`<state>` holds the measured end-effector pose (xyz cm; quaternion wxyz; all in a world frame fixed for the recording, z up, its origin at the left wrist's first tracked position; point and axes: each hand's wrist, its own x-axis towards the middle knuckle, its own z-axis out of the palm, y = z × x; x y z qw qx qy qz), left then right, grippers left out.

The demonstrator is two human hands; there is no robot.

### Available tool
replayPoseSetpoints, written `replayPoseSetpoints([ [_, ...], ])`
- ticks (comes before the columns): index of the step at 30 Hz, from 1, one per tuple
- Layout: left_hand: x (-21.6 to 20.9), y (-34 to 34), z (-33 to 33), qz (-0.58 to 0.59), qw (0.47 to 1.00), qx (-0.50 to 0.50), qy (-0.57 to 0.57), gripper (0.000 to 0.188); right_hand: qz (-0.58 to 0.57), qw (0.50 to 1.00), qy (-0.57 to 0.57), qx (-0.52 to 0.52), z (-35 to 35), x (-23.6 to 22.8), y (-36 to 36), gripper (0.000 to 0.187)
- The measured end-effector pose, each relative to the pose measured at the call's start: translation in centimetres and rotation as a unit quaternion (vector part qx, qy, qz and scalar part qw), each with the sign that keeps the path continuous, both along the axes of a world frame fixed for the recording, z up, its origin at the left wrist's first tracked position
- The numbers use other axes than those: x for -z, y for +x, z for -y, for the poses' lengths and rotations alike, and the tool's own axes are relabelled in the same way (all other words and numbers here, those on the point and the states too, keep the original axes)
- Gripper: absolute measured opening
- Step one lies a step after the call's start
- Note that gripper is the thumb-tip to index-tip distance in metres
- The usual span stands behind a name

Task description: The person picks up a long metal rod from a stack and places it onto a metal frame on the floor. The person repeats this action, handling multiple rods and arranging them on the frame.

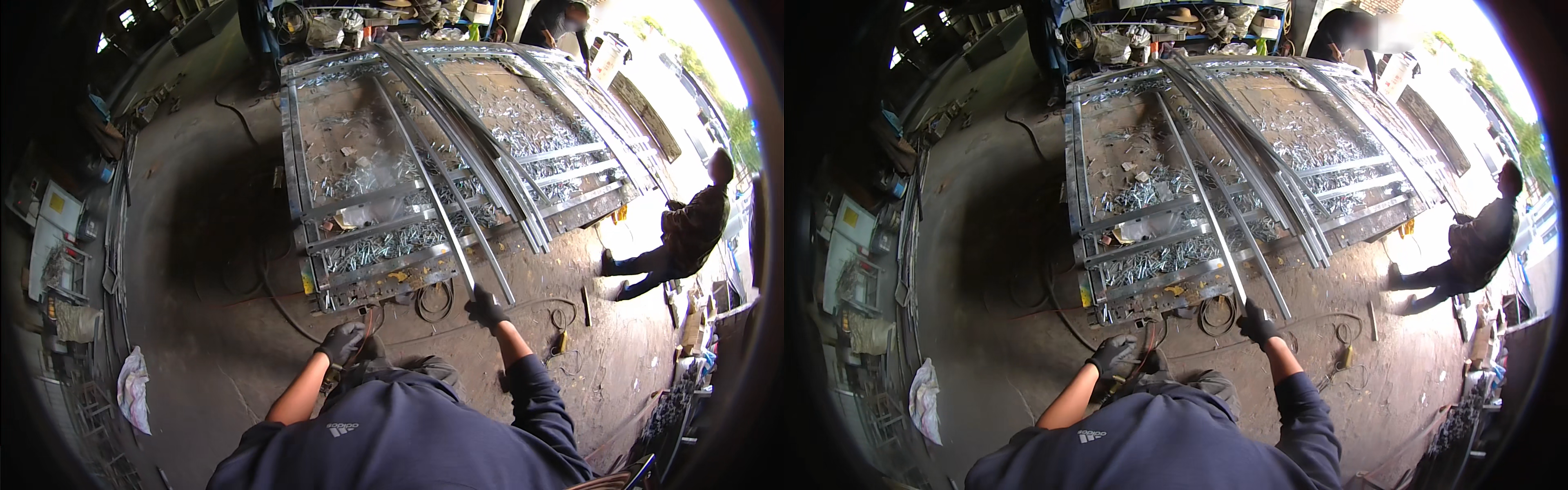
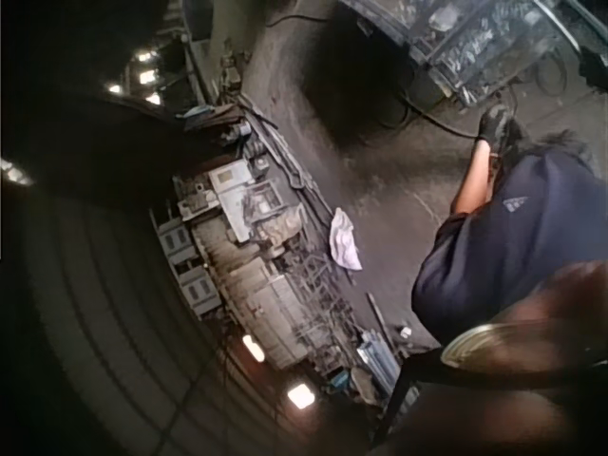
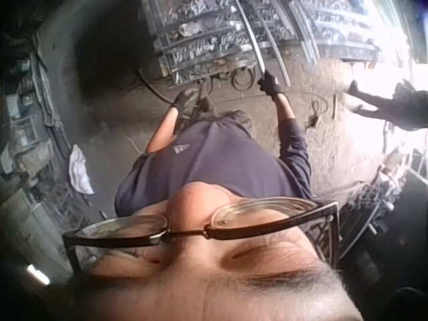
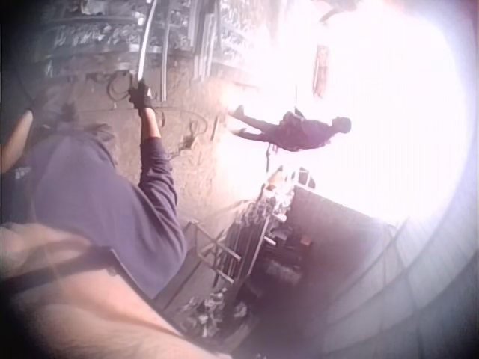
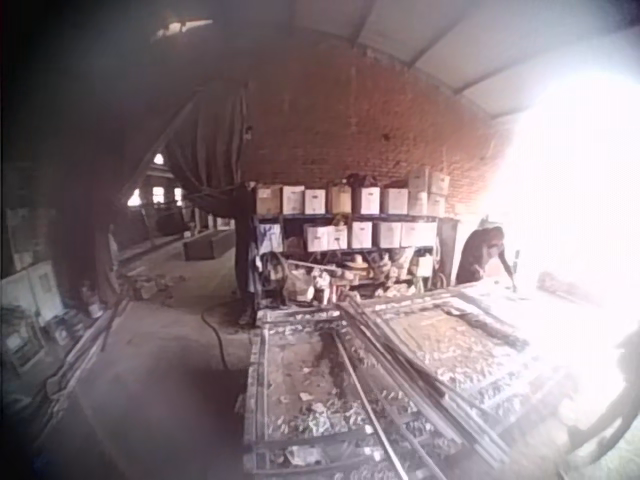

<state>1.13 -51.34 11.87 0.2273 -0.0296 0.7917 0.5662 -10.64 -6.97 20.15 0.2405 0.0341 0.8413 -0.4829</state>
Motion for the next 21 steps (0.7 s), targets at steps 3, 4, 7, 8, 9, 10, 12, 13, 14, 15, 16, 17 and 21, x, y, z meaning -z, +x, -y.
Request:
replayPoseSetpoints([
  [3, 0.1, -0.5, 0.5, -0.021, 0.999, 0.027, 0.042, 0.024, 0.13, 0.93, -0.318, 0.128, 5.8, -2.2, 5.0, 0.037],
  [4, 0.2, -0.7, 0.3, -0.05, 0.997, 0.046, 0.048, 0.024, 0.15, 0.924, -0.324, 0.136, 7.2, -2.3, 6.5, 0.034],
  [7, 0.5, 0.0, -1.6, 0.084, 0.974, 0.012, 0.209, 0.024, 0.101, 0.896, -0.395, 0.178, 10.8, -0.4, 11.6, 0.017],
  [8, 0.5, 0.7, -2.4, 0.174, 0.952, -0.023, 0.251, 0.024, 0.139, 0.884, -0.404, 0.19, 11.0, 0.6, 13.3, 0.018],
  [9, 0.6, 1.1, -3.4, 0.206, 0.944, -0.02, 0.256, 0.024, 0.152, 0.878, -0.415, 0.184, 11.4, 1.9, 15.5, 0.019],
  [10, 0.7, 1.7, -4.4, 0.253, 0.93, -0.015, 0.267, 0.023, 0.156, 0.899, -0.347, 0.217, 11.5, 3.3, 17.6, 0.025],
  [12, 1.4, 3.5, -6.3, 0.32, 0.911, -0.004, 0.261, 0.024, -0.027, 0.986, 0.068, 0.15, 11.5, 6.3, 24.3, 0.037],
  [13, 1.9, 3.9, -7.1, 0.342, 0.905, 0.004, 0.251, 0.025, -0.142, 0.967, 0.192, 0.087, 11.0, 7.6, 28.7, 0.034],
  [14, 2.5, 4.6, -7.6, 0.362, 0.904, 0.008, 0.228, 0.026, -0.1, 0.975, 0.179, 0.087, 10.4, 8.7, 33.4, 0.033],
  [15, 3.2, 5.5, -8.1, 0.364, 0.904, 0.007, 0.225, 0.027, -0.102, 0.974, 0.182, 0.088, 10.0, 9.8, 38.7, 0.033],
  [16, 4.0, 6.3, -8.6, 0.365, 0.906, 0.002, 0.214, 0.029, -0.057, 0.974, 0.202, 0.08, 9.4, 10.5, 44.6, 0.034],
  [17, 4.8, 6.9, -9.3, 0.367, 0.909, -0.002, 0.195, 0.03, -0.001, 0.976, 0.197, 0.094, 8.7, 11.0, 50.3, 0.035],
  [21, 7.5, 10.1, -10.3, 0.43, 0.86, -0.062, 0.269, 0.044, 0.299, 0.934, 0.171, 0.097, 6.1, 10.0, 69.5, 0.043],
])
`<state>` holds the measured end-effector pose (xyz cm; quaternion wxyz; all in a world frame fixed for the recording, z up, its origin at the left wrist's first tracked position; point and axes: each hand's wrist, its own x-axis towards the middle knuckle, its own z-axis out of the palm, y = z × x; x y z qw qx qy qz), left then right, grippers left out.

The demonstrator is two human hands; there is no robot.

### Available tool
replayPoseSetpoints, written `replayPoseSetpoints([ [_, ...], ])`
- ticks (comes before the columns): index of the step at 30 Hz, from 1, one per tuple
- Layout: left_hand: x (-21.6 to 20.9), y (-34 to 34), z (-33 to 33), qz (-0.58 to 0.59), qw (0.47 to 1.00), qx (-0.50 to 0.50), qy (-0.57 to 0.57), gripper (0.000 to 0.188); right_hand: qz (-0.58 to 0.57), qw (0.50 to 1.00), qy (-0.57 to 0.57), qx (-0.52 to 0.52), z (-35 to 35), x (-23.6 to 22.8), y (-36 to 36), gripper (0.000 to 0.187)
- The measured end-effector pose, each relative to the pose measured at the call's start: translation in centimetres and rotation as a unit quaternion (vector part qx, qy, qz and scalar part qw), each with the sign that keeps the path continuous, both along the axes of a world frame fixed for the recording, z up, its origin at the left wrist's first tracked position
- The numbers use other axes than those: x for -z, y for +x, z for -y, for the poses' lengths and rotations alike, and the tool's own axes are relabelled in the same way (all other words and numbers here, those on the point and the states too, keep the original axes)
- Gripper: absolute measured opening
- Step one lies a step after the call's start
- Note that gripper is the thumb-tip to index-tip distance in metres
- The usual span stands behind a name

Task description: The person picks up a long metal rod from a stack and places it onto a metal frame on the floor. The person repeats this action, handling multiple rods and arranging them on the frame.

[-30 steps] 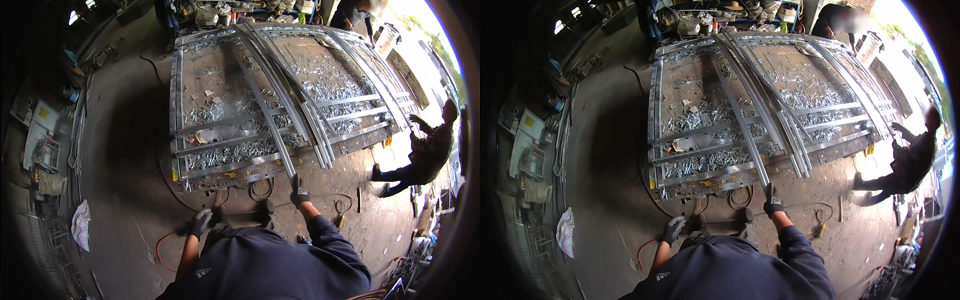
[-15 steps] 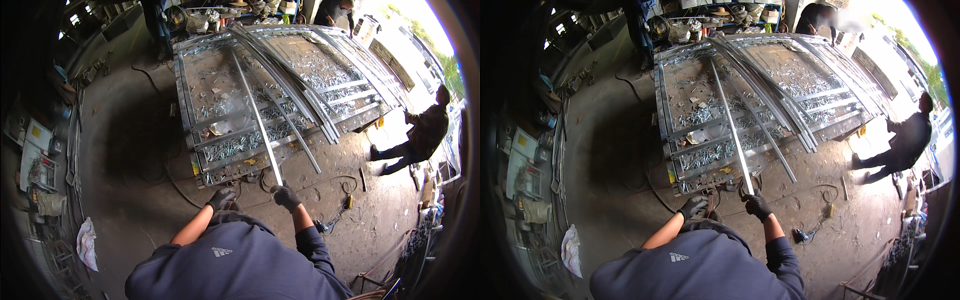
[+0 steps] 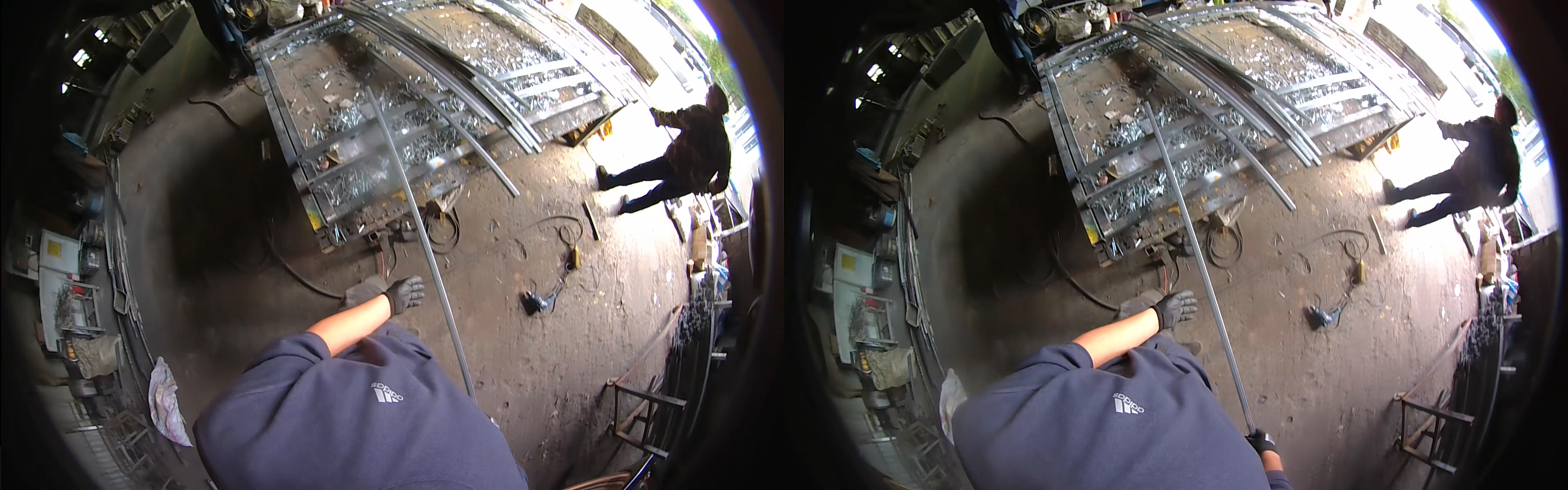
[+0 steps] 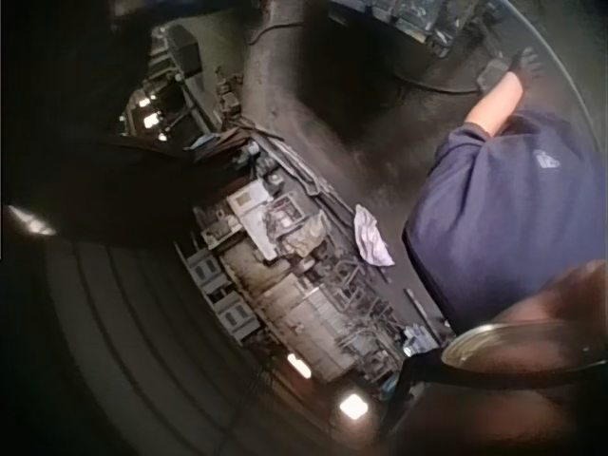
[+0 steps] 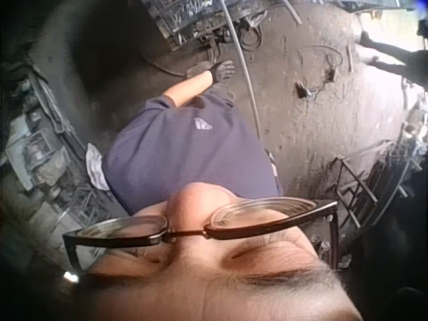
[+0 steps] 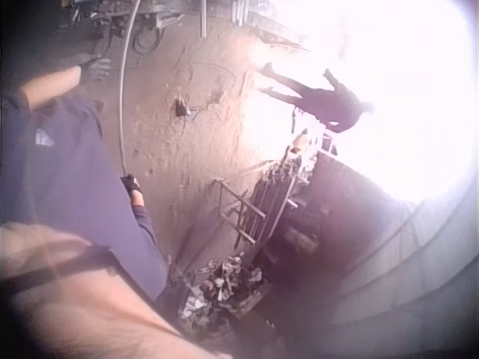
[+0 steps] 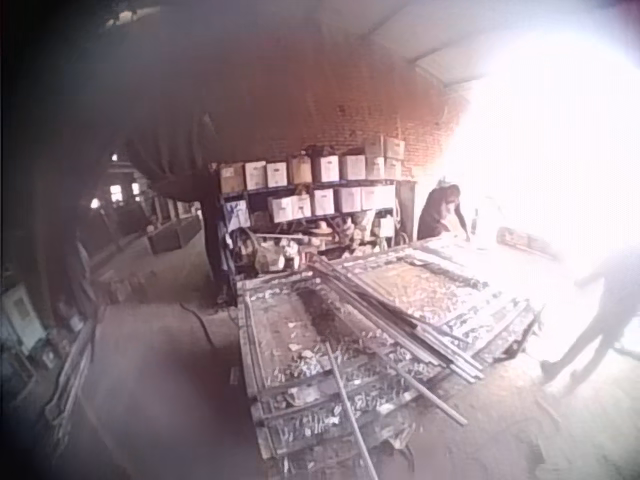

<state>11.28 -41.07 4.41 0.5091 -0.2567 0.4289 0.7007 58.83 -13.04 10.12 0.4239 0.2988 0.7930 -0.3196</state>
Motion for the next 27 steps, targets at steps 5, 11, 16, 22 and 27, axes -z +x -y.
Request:
replayPoseSetpoints([
  [5, 1.9, 1.5, -1.5, 0.026, 0.997, -0.019, 0.066, 0.055, -0.044, 0.954, -0.1, 0.28, 2.9, -2.5, -0.2, 0.05],
  [11, 1.3, -1.0, -3.5, 0.063, 0.984, -0.142, 0.084, 0.044, -0.133, 0.973, -0.01, 0.186, 7.7, -7.2, -5.2, 0.049],
  [16, 2.8, -7.8, 4.1, -0.097, 0.969, -0.226, -0.008, 0.031, -0.105, 0.986, 0.064, 0.113, 9.5, -8.5, -3.6, 0.048],
  [22, 5.3, -14.2, 11.5, -0.007, 0.981, -0.175, 0.085, 0.033, -0.069, 0.989, 0.088, 0.096, 10.2, -10.0, -4.5, 0.048],
  [27, 4.9, -14.1, 11.3, -0.041, 0.979, -0.195, 0.032, 0.031, -0.148, 0.977, 0.059, 0.14, 10.8, -11.2, -4.5, 0.047],
])
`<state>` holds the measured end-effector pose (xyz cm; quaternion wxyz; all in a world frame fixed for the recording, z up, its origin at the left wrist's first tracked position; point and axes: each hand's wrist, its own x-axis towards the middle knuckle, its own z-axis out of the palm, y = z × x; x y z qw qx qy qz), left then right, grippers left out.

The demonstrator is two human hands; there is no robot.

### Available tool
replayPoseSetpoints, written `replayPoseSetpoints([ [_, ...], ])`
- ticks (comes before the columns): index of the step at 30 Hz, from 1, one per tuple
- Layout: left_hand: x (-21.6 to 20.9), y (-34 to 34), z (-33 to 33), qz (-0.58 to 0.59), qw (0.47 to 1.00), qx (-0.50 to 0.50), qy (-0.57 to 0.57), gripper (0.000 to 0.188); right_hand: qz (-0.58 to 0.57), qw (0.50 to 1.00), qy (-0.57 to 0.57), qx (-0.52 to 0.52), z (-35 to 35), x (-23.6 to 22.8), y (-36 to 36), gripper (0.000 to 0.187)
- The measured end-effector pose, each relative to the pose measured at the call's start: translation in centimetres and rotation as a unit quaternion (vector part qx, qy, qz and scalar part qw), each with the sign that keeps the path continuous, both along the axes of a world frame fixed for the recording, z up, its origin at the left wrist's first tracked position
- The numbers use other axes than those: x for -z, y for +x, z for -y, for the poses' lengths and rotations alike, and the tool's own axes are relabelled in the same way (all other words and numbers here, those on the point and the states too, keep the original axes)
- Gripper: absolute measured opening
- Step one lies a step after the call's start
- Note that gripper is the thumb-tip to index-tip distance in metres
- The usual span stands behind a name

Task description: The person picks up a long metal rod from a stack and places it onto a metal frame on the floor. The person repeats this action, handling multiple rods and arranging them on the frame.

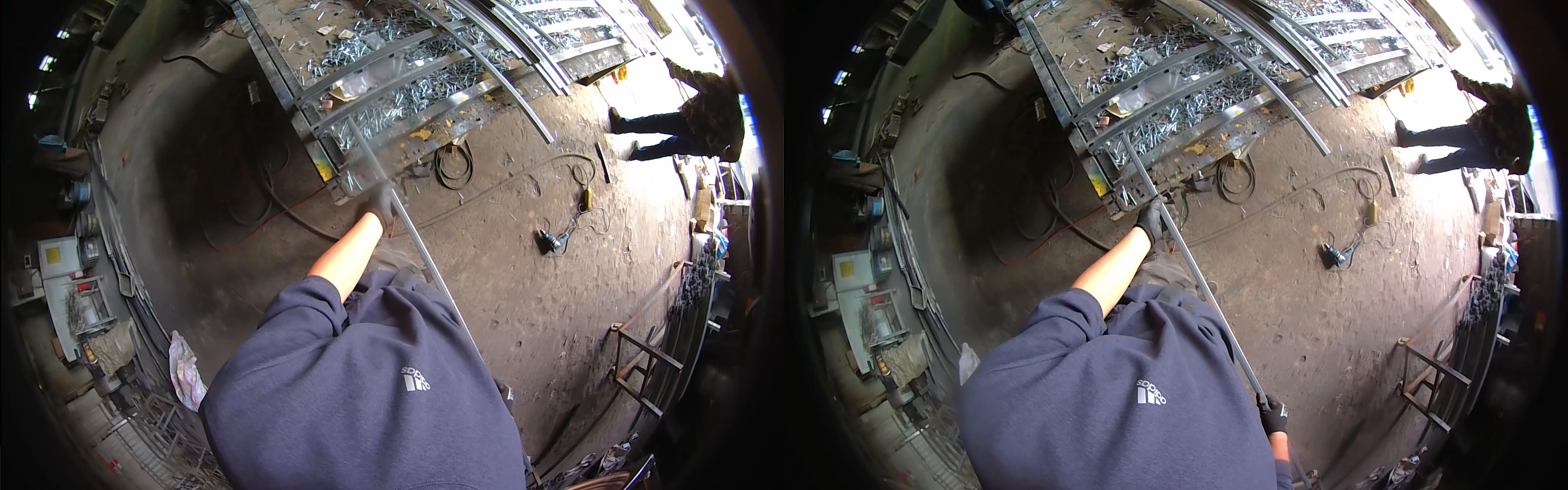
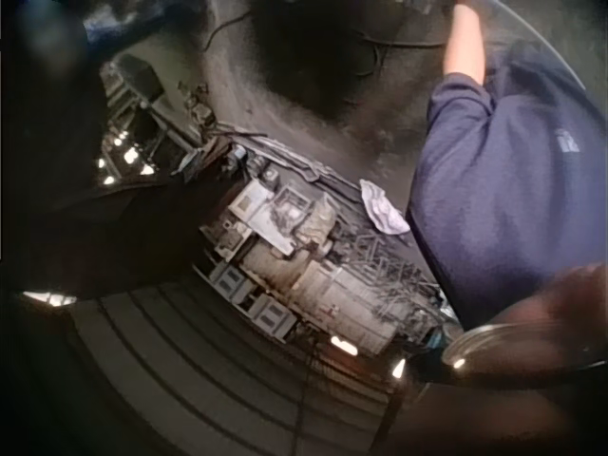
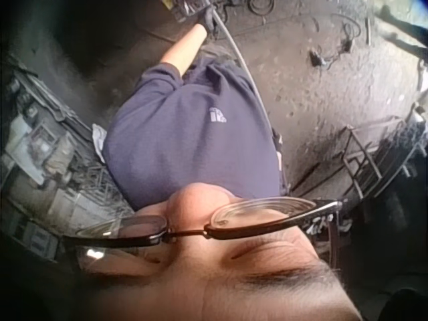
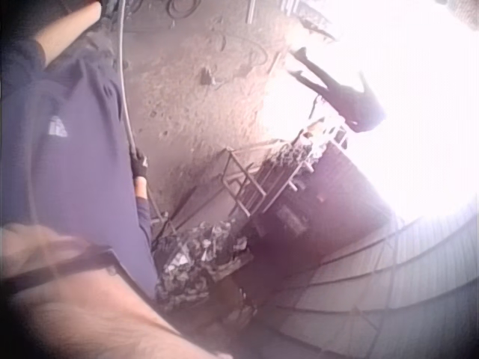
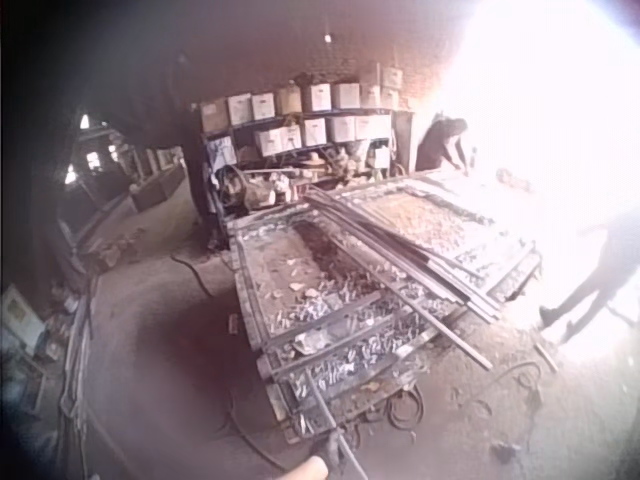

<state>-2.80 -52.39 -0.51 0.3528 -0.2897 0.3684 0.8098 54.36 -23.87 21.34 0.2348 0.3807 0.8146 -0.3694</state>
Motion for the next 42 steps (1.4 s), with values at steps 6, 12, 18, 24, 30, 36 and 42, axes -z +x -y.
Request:
replayPoseSetpoints([
  [6, -1.3, 0.6, -0.2, 0.001, 0.995, -0.031, -0.096, 0.033, 0.067, 0.988, -0.047, 0.134, -0.5, 3.3, -0.7, 0.039],
  [12, -1.9, 0.6, 8.1, -0.05, 0.941, 0.259, -0.213, 0.034, 0.078, 0.959, -0.188, 0.196, -1.8, 16.0, -3.0, 0.035],
  [18, -2.3, 4.4, 19.0, -0.069, 0.783, 0.368, -0.497, 0.023, 0.005, 0.924, -0.302, 0.233, 0.2, 22.1, -7.5, 0.032],
  [24, -4.2, 9.4, 25.6, 0.1, 0.777, 0.389, -0.485, 0.024, 0.031, 0.971, -0.145, 0.189, 1.6, 18.3, -11.2, 0.044],
  [30, -5.6, 11.8, 26.7, 0.087, 0.838, 0.319, -0.435, 0.026, 0.045, 0.974, -0.108, 0.192, 0.8, 18.6, -12.0, 0.049],
  [36, -6.0, 8.4, 27.2, 0.045, 0.84, 0.301, -0.45, 0.034, 0.016, 0.985, -0.08, 0.15, 3.1, 19.3, -14.8, 0.045],
  [42, -6.5, 5.1, 28.0, 0.0, 0.811, 0.352, -0.466, 0.041, -0.022, 0.975, -0.168, 0.145, 5.4, 20.9, -22.3, 0.039],
])
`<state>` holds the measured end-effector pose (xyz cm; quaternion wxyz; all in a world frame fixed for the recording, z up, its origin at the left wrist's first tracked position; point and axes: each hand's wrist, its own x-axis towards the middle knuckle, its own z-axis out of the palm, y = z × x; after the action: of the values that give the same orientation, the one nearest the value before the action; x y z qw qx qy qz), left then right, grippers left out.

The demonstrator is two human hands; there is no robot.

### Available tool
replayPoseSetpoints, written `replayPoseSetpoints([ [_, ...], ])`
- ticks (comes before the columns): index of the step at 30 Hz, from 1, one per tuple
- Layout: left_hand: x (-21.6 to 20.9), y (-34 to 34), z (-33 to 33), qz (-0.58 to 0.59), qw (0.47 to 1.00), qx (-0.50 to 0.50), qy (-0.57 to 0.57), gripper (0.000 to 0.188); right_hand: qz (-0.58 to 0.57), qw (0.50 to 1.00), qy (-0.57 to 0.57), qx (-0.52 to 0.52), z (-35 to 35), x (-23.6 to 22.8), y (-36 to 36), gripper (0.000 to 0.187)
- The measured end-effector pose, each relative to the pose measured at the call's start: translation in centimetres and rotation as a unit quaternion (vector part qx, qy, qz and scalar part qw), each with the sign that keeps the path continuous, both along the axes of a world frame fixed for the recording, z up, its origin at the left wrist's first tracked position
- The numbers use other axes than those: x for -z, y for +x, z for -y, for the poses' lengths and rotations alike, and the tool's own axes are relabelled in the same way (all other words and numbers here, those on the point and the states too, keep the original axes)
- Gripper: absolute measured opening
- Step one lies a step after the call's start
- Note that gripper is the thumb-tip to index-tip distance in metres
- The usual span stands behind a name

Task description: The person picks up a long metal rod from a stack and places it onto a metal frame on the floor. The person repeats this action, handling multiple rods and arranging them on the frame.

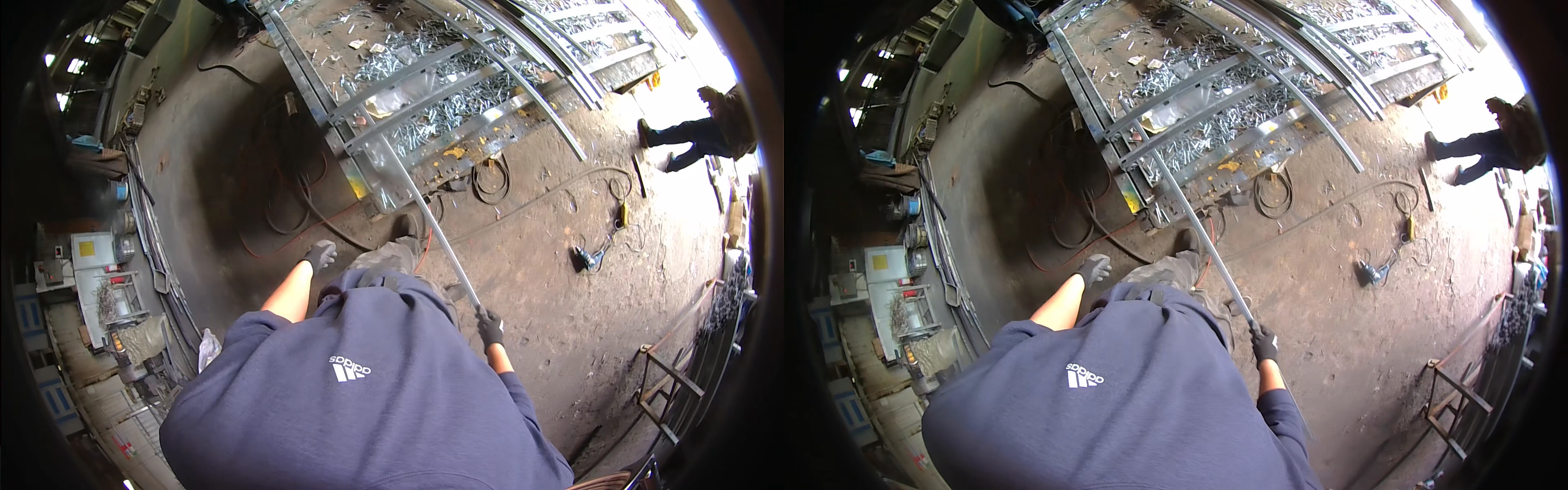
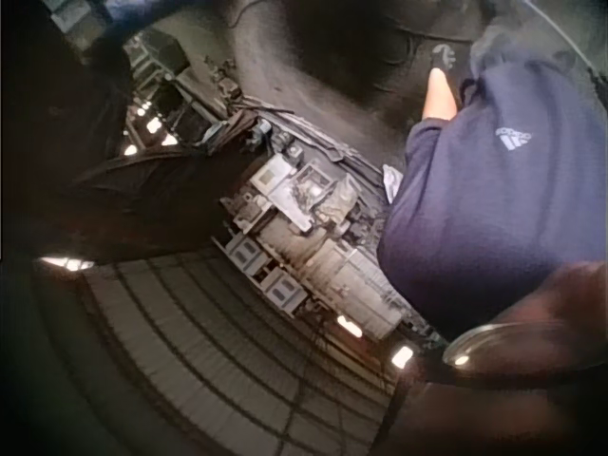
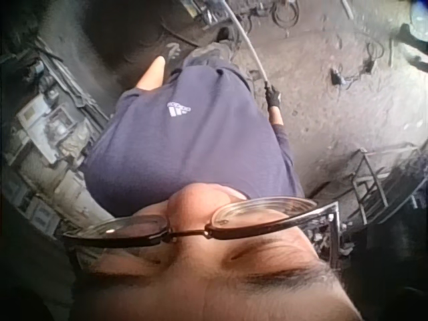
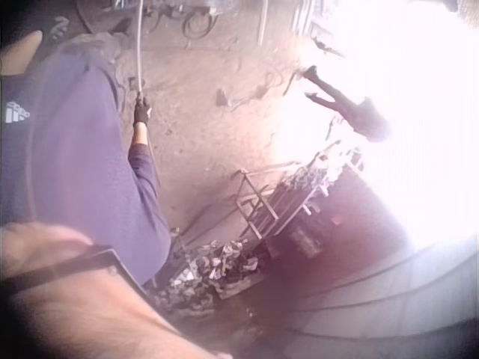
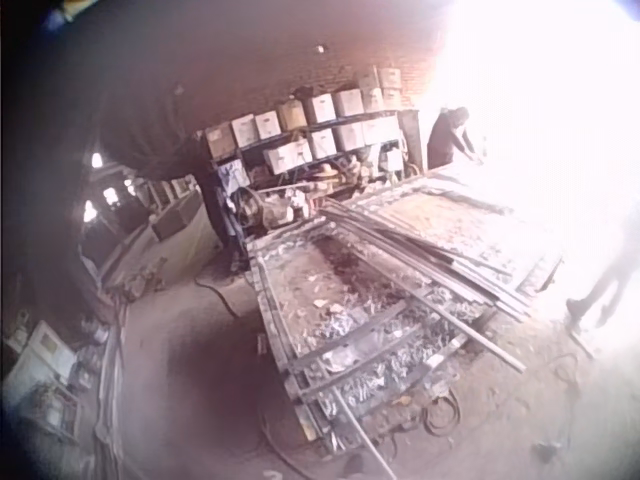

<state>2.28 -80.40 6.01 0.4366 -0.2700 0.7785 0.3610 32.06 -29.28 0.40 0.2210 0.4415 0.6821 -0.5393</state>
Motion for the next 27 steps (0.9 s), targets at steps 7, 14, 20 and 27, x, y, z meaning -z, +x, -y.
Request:
replayPoseSetpoints([
  [7, -0.5, 0.3, 2.0, -0.035, 0.998, -0.056, 0.021, 0.027, -0.315, 0.945, 0.009, -0.084, 13.8, 4.7, -35.5, 0.046],
  [14, 1.6, 1.9, 9.6, -0.052, 0.965, -0.255, 0.022, 0.032, -0.147, 0.963, -0.05, -0.221, 8.2, 0.3, -25.3, 0.061],
  [20, 3.7, 4.3, 13.2, 0.088, 0.968, -0.234, 0.026, 0.031, 0.171, 0.932, 0.173, -0.268, 4.5, -3.8, -11.3, 0.054],
  [27, 2.1, 1.0, 13.1, -0.021, 0.973, -0.226, 0.043, 0.027, -0.093, 0.959, 0.085, -0.254, 14.0, -0.1, -36.2, 0.051],
])
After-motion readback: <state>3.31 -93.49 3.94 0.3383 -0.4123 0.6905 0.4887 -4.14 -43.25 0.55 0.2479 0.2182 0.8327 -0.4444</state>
